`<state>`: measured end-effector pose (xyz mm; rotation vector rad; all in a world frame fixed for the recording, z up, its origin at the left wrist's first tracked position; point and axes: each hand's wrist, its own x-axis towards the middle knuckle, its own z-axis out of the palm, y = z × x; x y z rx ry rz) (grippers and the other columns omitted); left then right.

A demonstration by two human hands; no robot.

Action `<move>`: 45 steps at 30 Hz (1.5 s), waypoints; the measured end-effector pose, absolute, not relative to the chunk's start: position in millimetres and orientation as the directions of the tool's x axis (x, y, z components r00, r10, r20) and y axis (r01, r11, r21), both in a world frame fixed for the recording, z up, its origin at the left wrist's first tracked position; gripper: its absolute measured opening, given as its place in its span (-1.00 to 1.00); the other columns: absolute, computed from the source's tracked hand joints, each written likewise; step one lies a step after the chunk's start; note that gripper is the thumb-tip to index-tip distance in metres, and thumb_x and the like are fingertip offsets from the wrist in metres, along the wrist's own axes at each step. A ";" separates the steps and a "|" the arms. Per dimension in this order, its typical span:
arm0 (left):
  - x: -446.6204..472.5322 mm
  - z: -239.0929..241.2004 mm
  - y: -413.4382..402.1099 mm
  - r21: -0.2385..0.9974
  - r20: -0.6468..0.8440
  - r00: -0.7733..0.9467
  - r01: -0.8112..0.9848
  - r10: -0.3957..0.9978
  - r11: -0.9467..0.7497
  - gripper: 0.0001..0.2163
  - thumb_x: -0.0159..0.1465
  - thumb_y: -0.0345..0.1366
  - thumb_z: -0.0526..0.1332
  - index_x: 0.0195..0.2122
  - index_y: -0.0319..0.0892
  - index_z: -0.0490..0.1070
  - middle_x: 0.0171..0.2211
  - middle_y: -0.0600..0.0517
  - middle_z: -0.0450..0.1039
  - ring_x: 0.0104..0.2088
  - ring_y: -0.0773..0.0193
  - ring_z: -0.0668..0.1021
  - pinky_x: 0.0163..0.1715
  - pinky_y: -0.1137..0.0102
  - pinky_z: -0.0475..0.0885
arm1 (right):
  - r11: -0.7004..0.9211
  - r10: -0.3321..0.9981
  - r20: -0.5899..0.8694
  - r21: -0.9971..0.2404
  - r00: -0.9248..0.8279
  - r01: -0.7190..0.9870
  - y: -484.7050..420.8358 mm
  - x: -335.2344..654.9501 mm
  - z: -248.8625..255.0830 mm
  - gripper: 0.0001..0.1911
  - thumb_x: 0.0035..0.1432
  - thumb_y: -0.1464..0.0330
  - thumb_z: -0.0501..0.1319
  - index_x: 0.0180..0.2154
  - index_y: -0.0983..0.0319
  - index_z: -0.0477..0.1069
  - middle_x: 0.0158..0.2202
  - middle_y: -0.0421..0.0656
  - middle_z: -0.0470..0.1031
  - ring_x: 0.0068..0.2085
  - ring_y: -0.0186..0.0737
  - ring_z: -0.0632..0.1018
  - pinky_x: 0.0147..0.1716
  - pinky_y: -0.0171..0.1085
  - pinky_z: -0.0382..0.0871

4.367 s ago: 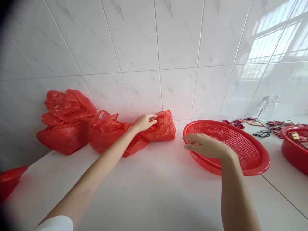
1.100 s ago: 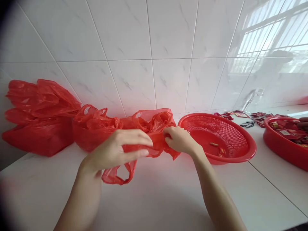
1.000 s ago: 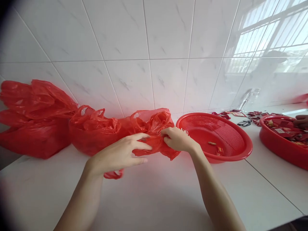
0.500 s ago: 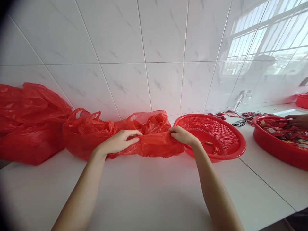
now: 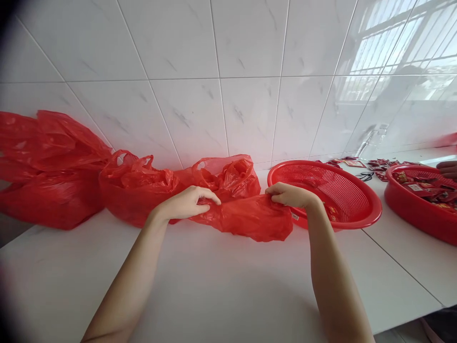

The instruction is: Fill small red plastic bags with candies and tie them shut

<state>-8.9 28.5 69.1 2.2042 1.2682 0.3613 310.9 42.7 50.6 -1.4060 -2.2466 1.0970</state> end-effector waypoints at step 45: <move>-15.9 57.3 -4.6 0.158 0.072 0.103 0.981 0.992 -0.113 -0.27 0.21 -0.40 0.15 0.43 0.03 0.00 0.03 -0.20 0.32 -0.33 0.09 0.59 -0.37 0.32 0.45 | 0.153 0.987 0.100 -0.307 -0.128 0.939 -10.8 264.3 -31.2 -0.16 -0.03 0.61 0.11 0.33 0.21 0.19 0.42 0.20 0.08 0.21 0.27 0.46 -0.26 -0.14 0.55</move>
